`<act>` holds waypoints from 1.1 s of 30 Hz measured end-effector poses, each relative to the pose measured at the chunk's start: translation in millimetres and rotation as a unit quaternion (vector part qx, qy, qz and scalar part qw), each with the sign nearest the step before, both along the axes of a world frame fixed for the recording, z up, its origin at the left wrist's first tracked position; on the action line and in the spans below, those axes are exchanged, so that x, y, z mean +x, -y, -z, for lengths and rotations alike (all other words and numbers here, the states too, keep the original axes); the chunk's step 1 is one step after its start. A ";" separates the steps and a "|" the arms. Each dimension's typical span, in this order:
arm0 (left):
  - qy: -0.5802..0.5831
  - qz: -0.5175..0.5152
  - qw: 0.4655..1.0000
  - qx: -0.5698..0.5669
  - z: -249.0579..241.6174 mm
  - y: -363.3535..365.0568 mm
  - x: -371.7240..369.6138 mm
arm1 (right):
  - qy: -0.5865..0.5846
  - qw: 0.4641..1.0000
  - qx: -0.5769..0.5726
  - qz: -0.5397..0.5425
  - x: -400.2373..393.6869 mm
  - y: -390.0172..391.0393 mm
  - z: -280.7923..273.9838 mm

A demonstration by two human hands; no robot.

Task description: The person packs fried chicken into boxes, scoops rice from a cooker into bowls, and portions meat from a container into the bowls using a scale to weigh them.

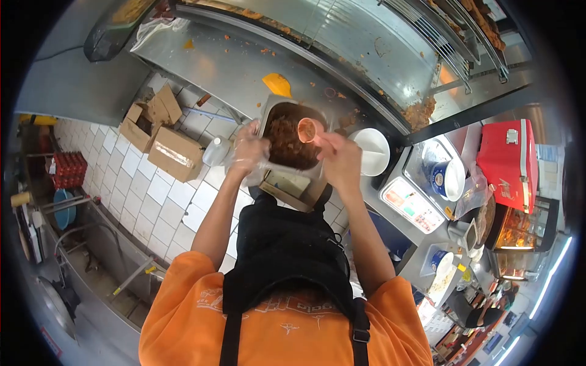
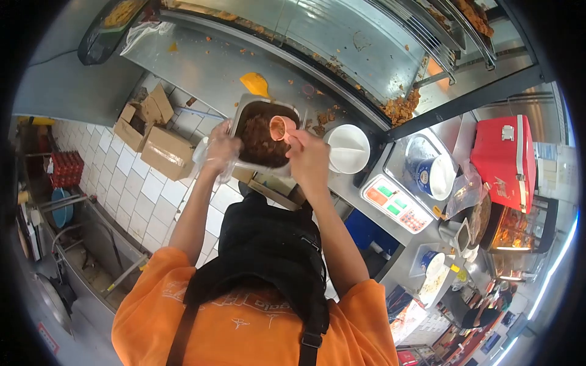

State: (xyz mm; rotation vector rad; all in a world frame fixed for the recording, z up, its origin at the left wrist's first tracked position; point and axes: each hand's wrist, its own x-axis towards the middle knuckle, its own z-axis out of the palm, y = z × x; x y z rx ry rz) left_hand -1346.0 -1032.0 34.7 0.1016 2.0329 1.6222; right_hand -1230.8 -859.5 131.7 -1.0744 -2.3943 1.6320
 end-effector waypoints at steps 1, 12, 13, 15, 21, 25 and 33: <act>-0.028 -0.040 0.998 0.043 13.4 -11.8 -3.8 | -0.036 0.979 0.182 -0.088 -6.2 -0.5 17.3; -0.182 -0.130 0.975 -0.010 57.9 -40.5 -11.8 | -0.075 0.988 0.097 -0.096 -74.4 -15.5 57.8; -0.200 -0.141 0.968 -0.052 58.6 -38.2 -7.7 | -0.031 0.990 0.106 -0.089 -71.8 -16.3 57.4; -0.170 -0.120 0.978 -0.021 45.7 -34.6 -11.0 | -0.028 0.998 0.019 -0.060 -65.3 -17.1 46.2; -0.197 -0.030 0.980 0.021 -15.4 -15.4 -17.0 | -0.051 0.998 -0.024 -0.027 -53.5 -16.7 33.1; -0.490 0.100 0.862 -0.083 -78.4 -20.0 -20.3 | -0.099 0.988 -0.114 0.023 -39.6 -26.2 27.1; -0.462 0.204 0.863 -0.016 -67.3 -55.0 -36.1 | -0.124 0.984 -0.110 0.066 -29.7 -27.1 -9.4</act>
